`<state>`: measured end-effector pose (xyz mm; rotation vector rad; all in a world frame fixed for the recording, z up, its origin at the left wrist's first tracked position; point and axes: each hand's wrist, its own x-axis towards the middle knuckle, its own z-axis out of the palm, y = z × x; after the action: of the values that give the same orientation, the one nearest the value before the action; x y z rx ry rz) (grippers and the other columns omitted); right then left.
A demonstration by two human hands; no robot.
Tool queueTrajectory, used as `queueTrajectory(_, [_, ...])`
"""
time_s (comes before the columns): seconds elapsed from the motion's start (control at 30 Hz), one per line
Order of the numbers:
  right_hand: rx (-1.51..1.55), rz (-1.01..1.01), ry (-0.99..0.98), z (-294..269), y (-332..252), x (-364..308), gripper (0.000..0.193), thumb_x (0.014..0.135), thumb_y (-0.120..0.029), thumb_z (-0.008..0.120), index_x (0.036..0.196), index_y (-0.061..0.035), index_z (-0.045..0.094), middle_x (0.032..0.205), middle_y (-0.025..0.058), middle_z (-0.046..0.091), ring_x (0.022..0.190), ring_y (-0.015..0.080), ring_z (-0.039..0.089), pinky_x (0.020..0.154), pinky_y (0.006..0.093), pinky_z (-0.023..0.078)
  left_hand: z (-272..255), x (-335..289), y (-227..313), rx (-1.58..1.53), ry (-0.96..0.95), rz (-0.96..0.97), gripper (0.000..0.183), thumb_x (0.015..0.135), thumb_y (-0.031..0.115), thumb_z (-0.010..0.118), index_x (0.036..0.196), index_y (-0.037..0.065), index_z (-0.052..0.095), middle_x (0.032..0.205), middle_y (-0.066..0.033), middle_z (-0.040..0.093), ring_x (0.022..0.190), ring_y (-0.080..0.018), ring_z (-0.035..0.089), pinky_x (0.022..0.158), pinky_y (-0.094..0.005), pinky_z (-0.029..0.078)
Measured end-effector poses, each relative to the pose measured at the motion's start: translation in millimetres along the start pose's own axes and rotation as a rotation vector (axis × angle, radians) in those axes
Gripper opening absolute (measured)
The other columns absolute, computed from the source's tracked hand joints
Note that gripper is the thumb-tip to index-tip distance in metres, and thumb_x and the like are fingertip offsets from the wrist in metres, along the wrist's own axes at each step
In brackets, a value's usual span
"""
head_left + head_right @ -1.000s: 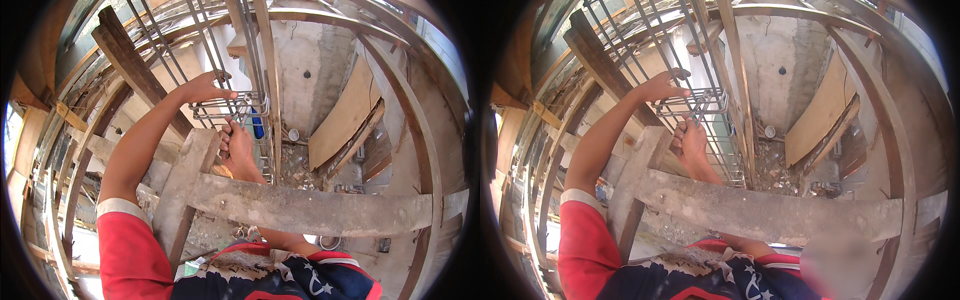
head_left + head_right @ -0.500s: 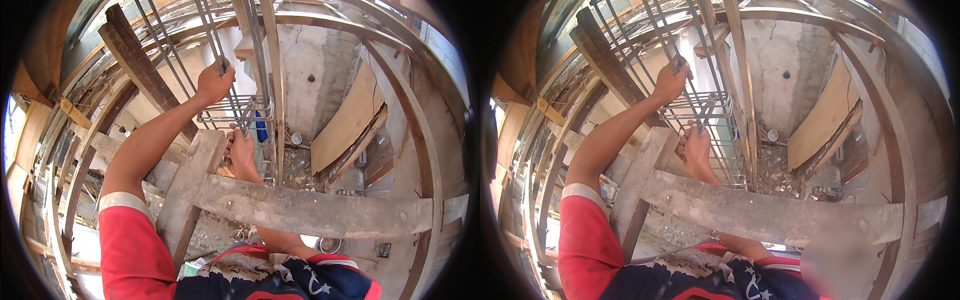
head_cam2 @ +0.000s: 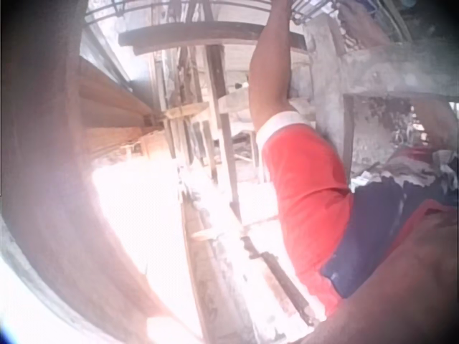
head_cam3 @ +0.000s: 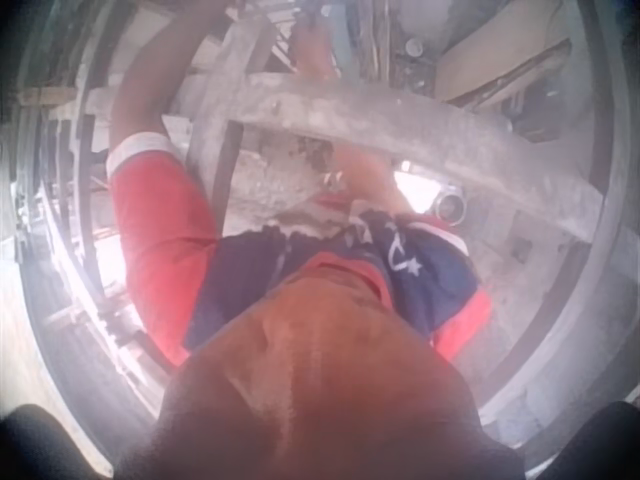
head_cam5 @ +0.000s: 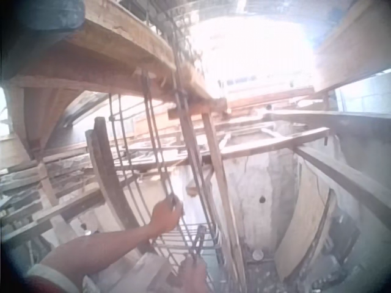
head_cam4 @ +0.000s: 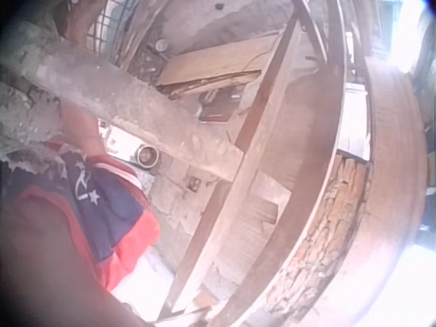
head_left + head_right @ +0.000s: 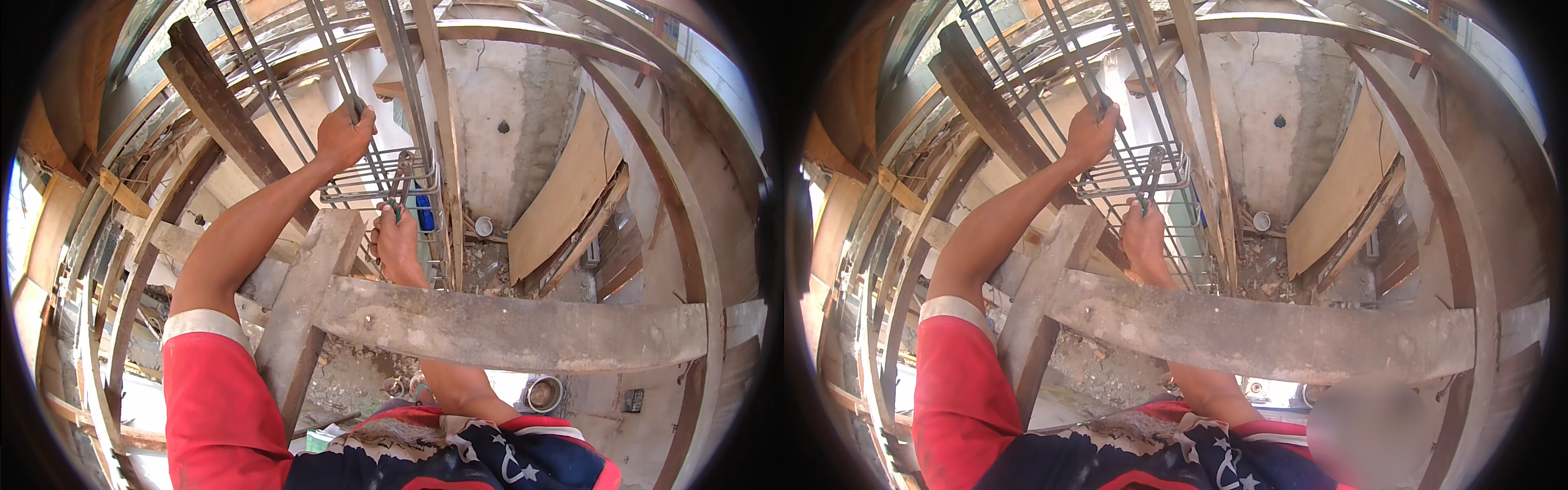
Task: The person uses pliers to tighten and secure metal rods and clamps on a vertical scaffolding structure. They repeatedly adjust the position of the rods and tighten the clamps to ensure stability.
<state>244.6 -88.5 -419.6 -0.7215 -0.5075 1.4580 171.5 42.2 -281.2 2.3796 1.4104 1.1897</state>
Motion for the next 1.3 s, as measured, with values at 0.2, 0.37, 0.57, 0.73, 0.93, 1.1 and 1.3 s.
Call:
queueTrajectory(0.2, [0.431, 0.214, -0.187, -3, -21, 20, 0.015, 0.109, -0.018, 0.042, 0.111, -0.004, 0.049, 0.072, -0.0034, 0.039, 0.054, 0.0063, 0.035, 0.043, 0.0238, 0.027, 0, -5, 0, -0.023, -0.026, -0.051, 0.033, 0.098, 0.038, 0.052, 0.092, 0.008, 0.064, 0.076, -0.0054, 0.072, 0.077, -0.0268, 0.069, 0.078, -0.0415, 0.051])
queueTrajectory(0.37, [0.142, 0.094, -0.056, 2, -13, 6, 0.015, 0.107, -0.015, 0.044, 0.114, -0.003, 0.05, 0.074, -0.0023, 0.04, 0.054, 0.0066, 0.034, 0.043, 0.023, 0.027, 0, 1, -2, -0.014, -0.035, -0.002, 0.035, 0.097, 0.04, 0.053, 0.093, 0.007, 0.064, 0.079, -0.0065, 0.073, 0.082, -0.0283, 0.07, 0.08, -0.0423, 0.052])
queueTrajectory(0.57, [0.169, 0.154, -0.16, 10, -35, 14, 0.013, 0.104, -0.012, 0.045, 0.112, -0.0024, 0.05, 0.074, -0.0019, 0.042, 0.053, 0.0065, 0.035, 0.041, 0.0234, 0.027, -3, 7, -5, 0.081, -0.044, 0.06, 0.033, 0.099, 0.036, 0.055, 0.103, 0.003, 0.061, 0.083, -0.0073, 0.074, 0.07, -0.0223, 0.066, 0.073, -0.0391, 0.051])
queueTrajectory(0.73, [0.431, 0.252, -0.199, 22, -40, 30, 0.012, 0.104, -0.011, 0.047, 0.11, -0.0032, 0.053, 0.071, -0.0039, 0.043, 0.05, 0.0068, 0.033, 0.041, 0.0232, 0.028, -2, 4, -10, 0.078, -0.069, 0.049, 0.036, 0.098, 0.038, 0.056, 0.104, 0.004, 0.062, 0.085, -0.0074, 0.075, 0.084, -0.023, 0.069, 0.083, -0.0388, 0.05])
queueTrajectory(0.93, [0.346, 0.229, -0.141, 22, -43, 15, 0.01, 0.103, -0.008, 0.045, 0.109, -0.0018, 0.051, 0.071, -0.0048, 0.038, 0.053, 0.0056, 0.033, 0.043, 0.0229, 0.026, -4, 1, -5, 0.072, -0.134, 0.032, 0.042, 0.097, 0.043, 0.058, 0.105, 0.002, 0.062, 0.088, -0.0094, 0.075, 0.088, -0.0243, 0.07, 0.084, -0.0393, 0.051])
queueTrajectory(1.1, [0.28, 0.222, -0.137, 8, -24, 11, 0.008, 0.097, -0.003, 0.048, 0.092, -0.0072, 0.043, 0.07, -0.0033, 0.037, 0.053, 0.0066, 0.033, 0.044, 0.0257, 0.028, -6, 12, -11, 0.159, -0.092, 0.077, 0.051, 0.095, 0.049, 0.061, 0.109, 0.0, 0.063, 0.093, -0.0138, 0.074, 0.091, -0.0281, 0.069, 0.085, -0.0409, 0.05])
queueTrajectory(1.3, [0.249, 0.167, -0.133, 19, -36, 12, 0.002, 0.099, -0.006, 0.045, 0.098, -0.0048, 0.046, 0.069, -0.0036, 0.038, 0.052, 0.0065, 0.036, 0.046, 0.0243, 0.032, -13, 12, -9, 0.208, -0.133, 0.075, 0.063, 0.091, 0.059, 0.063, 0.109, -0.001, 0.065, 0.096, -0.0181, 0.071, 0.094, -0.0316, 0.068, 0.087, -0.0428, 0.05])
